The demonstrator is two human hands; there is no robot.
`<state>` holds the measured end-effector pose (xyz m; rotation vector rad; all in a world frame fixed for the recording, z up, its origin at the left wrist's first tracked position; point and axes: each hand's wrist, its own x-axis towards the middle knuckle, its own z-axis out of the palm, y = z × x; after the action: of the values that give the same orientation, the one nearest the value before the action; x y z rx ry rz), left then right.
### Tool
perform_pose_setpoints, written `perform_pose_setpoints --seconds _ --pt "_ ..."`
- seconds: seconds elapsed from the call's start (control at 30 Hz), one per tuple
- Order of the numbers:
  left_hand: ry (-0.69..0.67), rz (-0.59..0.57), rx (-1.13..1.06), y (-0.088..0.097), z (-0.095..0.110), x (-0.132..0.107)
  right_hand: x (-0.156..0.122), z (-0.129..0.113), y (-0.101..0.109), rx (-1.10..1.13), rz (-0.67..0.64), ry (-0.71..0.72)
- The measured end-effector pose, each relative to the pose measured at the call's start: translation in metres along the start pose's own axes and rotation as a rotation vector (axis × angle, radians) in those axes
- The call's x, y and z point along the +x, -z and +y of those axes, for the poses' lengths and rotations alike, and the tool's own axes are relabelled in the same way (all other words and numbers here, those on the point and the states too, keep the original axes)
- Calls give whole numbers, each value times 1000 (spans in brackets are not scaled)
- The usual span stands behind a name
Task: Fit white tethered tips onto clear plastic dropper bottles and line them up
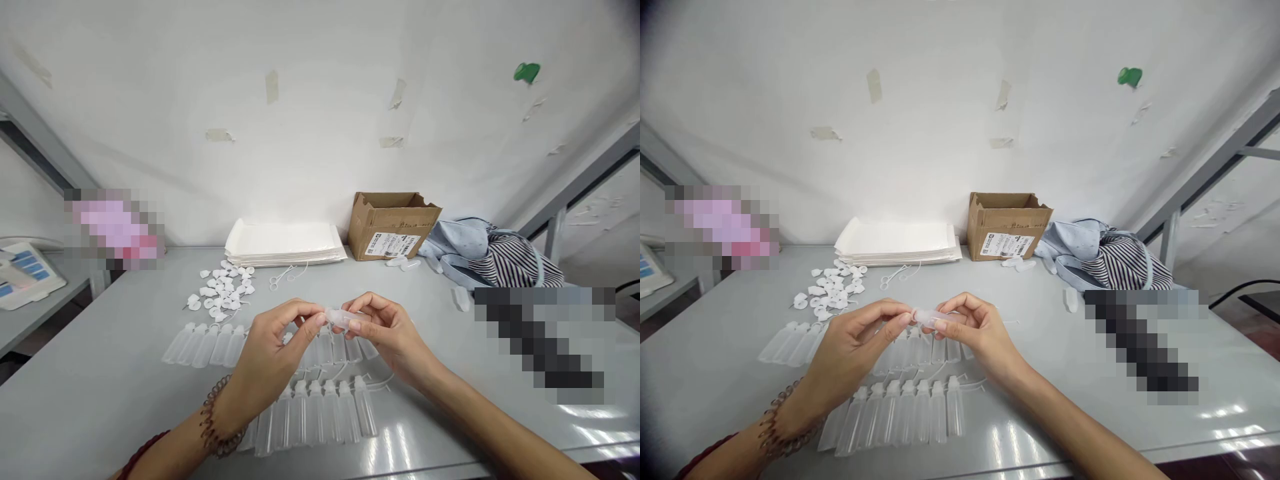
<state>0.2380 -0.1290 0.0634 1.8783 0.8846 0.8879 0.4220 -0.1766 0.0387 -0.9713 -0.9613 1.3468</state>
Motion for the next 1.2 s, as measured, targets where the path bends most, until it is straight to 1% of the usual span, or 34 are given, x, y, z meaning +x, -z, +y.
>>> perform_pose_setpoints --seconds 0.13,0.27,0.37,0.47,0.53,0.6,0.73,0.93,1.03,1.13,1.2 --pt "34 -16 -51 0 -2 2 -1 1 1 -9 -17 2" --pt "26 -22 -146 2 -5 4 -1 2 1 8 -50 20" --pt "62 -57 -203 2 -6 5 -1 4 2 11 -65 18" --pt "80 -45 -170 1 -6 4 -2 5 2 -4 -59 6" --pt "70 -10 -134 0 -5 3 -3 6 2 0 -57 7" --pt "52 -11 -115 -1 -5 2 -3 5 1 7 -76 6" --pt "41 -74 -110 -3 -2 0 -3 4 1 -18 -145 -27" --pt "186 -173 -119 -4 -2 0 -3 5 1 -50 -202 -47" --pt "213 -229 -111 -3 -4 0 -4 7 -1 -46 -222 -56" --pt "202 -242 -104 -3 -6 0 -4 9 -2 5 -224 -72" --pt "191 -227 -96 -2 -6 0 -5 10 -2 54 -219 -96"
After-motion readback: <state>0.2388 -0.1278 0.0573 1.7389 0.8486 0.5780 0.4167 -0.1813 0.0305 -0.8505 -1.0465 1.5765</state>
